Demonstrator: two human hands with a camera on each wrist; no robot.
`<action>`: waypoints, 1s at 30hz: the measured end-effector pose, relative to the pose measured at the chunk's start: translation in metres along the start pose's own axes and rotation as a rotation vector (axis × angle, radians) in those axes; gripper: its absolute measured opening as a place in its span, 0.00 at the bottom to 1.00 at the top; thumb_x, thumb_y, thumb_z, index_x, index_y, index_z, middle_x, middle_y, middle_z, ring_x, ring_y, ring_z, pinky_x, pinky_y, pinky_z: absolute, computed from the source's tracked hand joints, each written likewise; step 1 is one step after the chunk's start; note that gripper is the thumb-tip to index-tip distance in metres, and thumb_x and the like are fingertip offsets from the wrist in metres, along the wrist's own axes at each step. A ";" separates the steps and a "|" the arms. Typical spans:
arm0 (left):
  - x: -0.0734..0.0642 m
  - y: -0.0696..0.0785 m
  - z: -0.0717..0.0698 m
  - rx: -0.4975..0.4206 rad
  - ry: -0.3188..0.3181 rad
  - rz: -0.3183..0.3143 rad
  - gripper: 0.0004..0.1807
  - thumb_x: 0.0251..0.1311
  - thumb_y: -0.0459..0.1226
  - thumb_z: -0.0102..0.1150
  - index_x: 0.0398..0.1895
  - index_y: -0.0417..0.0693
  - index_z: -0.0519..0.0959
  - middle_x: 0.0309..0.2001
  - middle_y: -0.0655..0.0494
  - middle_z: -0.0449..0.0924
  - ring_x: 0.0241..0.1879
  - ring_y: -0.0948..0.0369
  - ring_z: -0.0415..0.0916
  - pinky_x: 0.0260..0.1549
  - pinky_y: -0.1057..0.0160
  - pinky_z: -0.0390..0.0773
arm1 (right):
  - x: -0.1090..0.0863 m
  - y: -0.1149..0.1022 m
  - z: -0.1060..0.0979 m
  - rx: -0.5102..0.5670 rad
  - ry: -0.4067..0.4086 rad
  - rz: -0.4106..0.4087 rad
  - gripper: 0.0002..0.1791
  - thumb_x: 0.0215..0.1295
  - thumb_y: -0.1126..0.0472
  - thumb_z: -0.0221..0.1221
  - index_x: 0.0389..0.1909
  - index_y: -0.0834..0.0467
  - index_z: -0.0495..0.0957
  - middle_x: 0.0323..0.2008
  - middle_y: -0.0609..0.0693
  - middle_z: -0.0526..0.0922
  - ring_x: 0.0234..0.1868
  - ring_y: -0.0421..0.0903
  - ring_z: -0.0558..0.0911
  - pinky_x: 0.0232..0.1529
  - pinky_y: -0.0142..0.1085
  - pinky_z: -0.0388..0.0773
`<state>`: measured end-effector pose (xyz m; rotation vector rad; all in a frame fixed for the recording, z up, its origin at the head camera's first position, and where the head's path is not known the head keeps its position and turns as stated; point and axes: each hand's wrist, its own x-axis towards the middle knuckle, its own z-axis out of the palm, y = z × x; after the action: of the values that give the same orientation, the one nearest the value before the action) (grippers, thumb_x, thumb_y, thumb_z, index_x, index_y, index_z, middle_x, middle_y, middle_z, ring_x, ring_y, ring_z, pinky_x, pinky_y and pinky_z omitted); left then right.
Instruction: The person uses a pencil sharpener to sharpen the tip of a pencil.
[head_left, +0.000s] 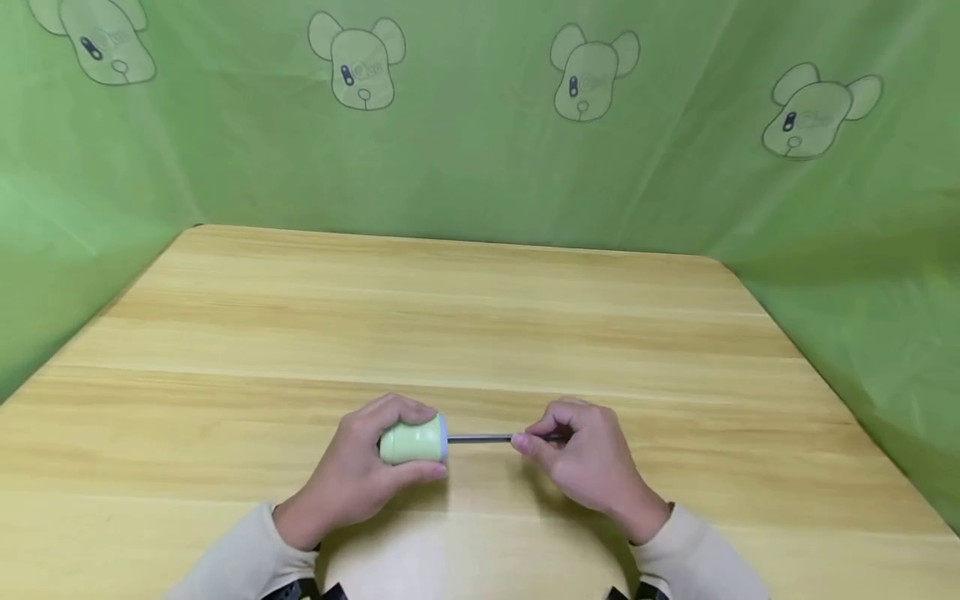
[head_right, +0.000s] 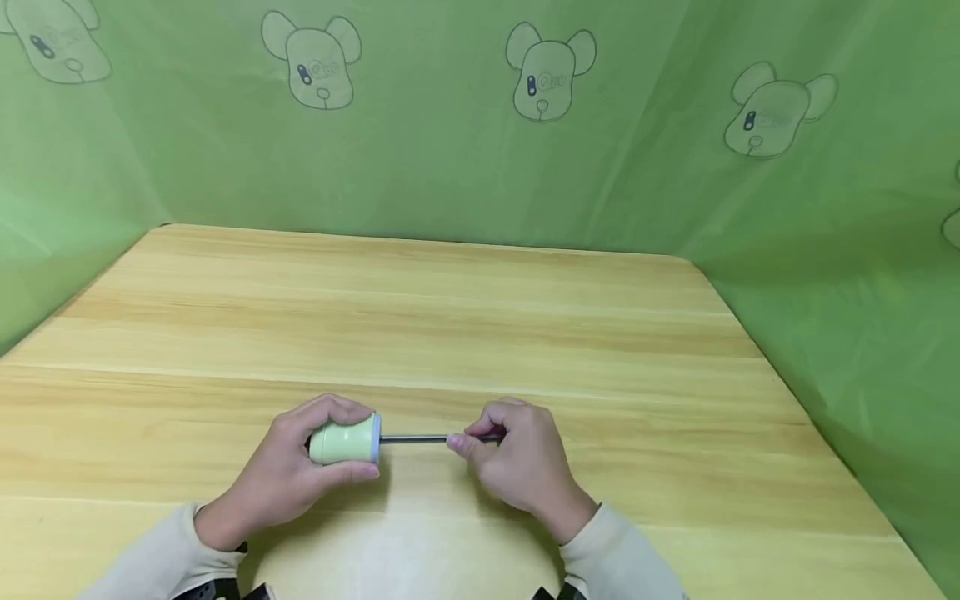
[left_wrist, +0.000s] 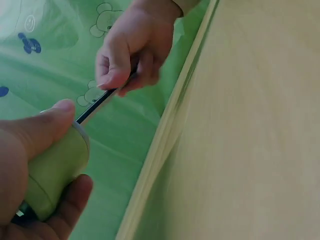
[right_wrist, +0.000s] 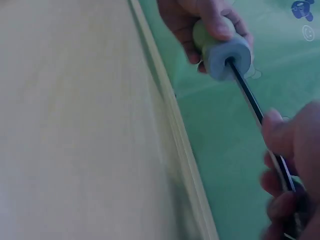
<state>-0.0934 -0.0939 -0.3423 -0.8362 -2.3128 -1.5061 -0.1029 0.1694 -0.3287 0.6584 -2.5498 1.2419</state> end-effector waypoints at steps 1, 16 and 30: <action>0.000 0.001 0.000 0.004 -0.002 -0.039 0.24 0.40 0.34 0.79 0.43 0.42 0.80 0.43 0.53 0.82 0.34 0.62 0.76 0.26 0.65 0.78 | 0.000 0.002 0.001 -0.085 0.081 -0.106 0.10 0.45 0.63 0.75 0.19 0.55 0.80 0.20 0.41 0.80 0.19 0.38 0.73 0.22 0.33 0.71; 0.001 0.009 -0.005 -0.292 -0.137 -0.280 0.18 0.60 0.35 0.64 0.51 0.35 0.76 0.26 0.49 0.79 0.19 0.58 0.79 0.18 0.56 0.82 | 0.010 0.006 0.002 -0.260 0.515 -0.702 0.23 0.62 0.44 0.63 0.18 0.59 0.81 0.20 0.47 0.77 0.17 0.42 0.73 0.22 0.28 0.61; 0.000 0.000 -0.004 -0.065 -0.101 0.055 0.22 0.47 0.34 0.74 0.47 0.41 0.80 0.39 0.53 0.82 0.27 0.65 0.71 0.20 0.66 0.76 | -0.003 -0.006 -0.014 0.107 -0.155 0.090 0.14 0.54 0.61 0.70 0.15 0.55 0.76 0.13 0.40 0.70 0.13 0.33 0.62 0.12 0.26 0.59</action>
<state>-0.0943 -0.0974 -0.3405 -1.0066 -2.3014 -1.5571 -0.0973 0.1780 -0.3170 0.6947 -2.6795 1.4166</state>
